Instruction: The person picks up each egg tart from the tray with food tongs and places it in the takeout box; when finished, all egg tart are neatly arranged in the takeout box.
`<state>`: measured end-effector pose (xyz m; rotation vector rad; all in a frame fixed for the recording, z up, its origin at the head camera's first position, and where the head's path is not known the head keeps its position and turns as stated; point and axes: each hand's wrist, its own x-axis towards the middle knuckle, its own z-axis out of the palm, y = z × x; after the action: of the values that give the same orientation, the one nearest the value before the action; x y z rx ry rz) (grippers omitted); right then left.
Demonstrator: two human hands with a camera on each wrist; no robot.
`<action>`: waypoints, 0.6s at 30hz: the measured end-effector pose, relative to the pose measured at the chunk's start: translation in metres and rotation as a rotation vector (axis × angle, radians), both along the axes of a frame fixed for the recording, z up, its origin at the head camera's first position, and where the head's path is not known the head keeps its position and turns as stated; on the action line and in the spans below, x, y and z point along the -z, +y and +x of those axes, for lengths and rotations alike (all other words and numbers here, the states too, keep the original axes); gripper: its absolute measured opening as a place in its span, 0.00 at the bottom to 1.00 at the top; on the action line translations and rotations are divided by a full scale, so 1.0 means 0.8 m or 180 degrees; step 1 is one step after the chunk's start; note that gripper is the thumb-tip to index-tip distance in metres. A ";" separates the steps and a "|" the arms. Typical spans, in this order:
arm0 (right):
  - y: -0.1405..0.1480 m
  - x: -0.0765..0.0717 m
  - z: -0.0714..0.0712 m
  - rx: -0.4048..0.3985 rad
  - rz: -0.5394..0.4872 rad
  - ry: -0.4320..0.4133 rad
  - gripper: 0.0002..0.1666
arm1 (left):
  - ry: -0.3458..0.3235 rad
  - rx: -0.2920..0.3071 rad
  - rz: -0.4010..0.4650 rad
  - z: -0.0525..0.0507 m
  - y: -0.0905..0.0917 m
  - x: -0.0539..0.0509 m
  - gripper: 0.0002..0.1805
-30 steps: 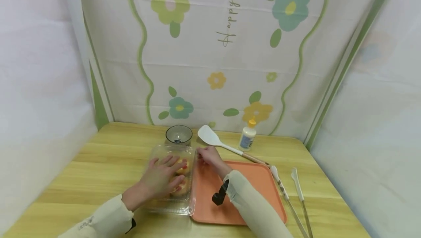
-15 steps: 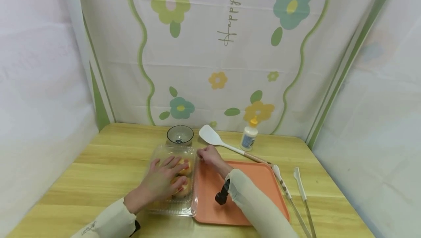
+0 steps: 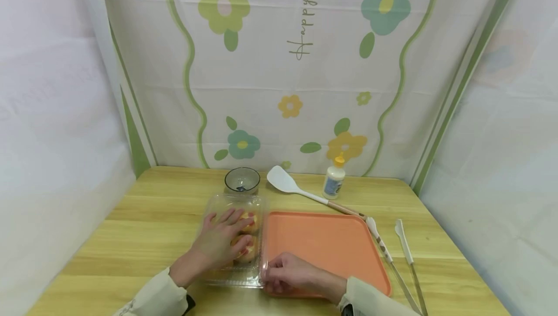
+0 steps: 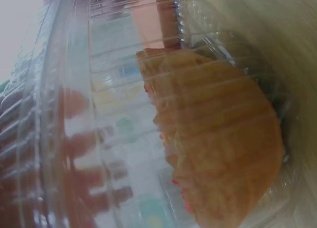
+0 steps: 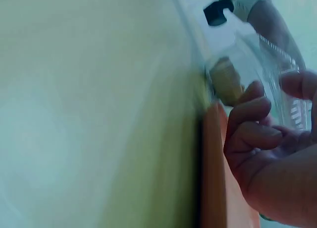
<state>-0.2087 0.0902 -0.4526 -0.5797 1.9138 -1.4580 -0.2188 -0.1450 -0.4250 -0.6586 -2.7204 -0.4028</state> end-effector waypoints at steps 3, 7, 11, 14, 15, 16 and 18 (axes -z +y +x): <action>-0.002 0.002 0.010 -0.0018 -0.0180 -0.0193 0.19 | -0.0009 -0.0008 0.0005 0.001 0.000 0.000 0.23; -0.005 0.003 0.016 0.0057 -0.0293 -0.0333 0.13 | -0.0016 0.0024 0.0017 0.003 0.001 -0.002 0.23; -0.005 0.004 0.021 0.0137 -0.0277 -0.0345 0.12 | -0.0021 0.0028 0.0018 0.004 0.001 -0.002 0.23; -0.002 0.004 0.024 0.0177 -0.0234 -0.0275 0.14 | -0.0063 0.0027 0.0084 0.003 0.000 -0.002 0.22; -0.001 0.004 0.024 0.0192 -0.0220 -0.0243 0.16 | -0.0087 0.0034 0.0128 0.003 -0.001 -0.002 0.21; 0.001 0.003 0.025 0.0218 -0.0200 -0.0207 0.17 | -0.0112 0.0037 0.0188 0.003 -0.002 -0.002 0.21; 0.005 0.001 0.025 0.0287 -0.0093 -0.0023 0.18 | -0.0132 0.0051 0.0302 0.002 -0.003 -0.003 0.21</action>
<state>-0.1888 0.0946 -0.4533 -0.5066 1.9379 -1.5447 -0.2170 -0.1475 -0.4227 -0.6535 -2.7169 -0.5518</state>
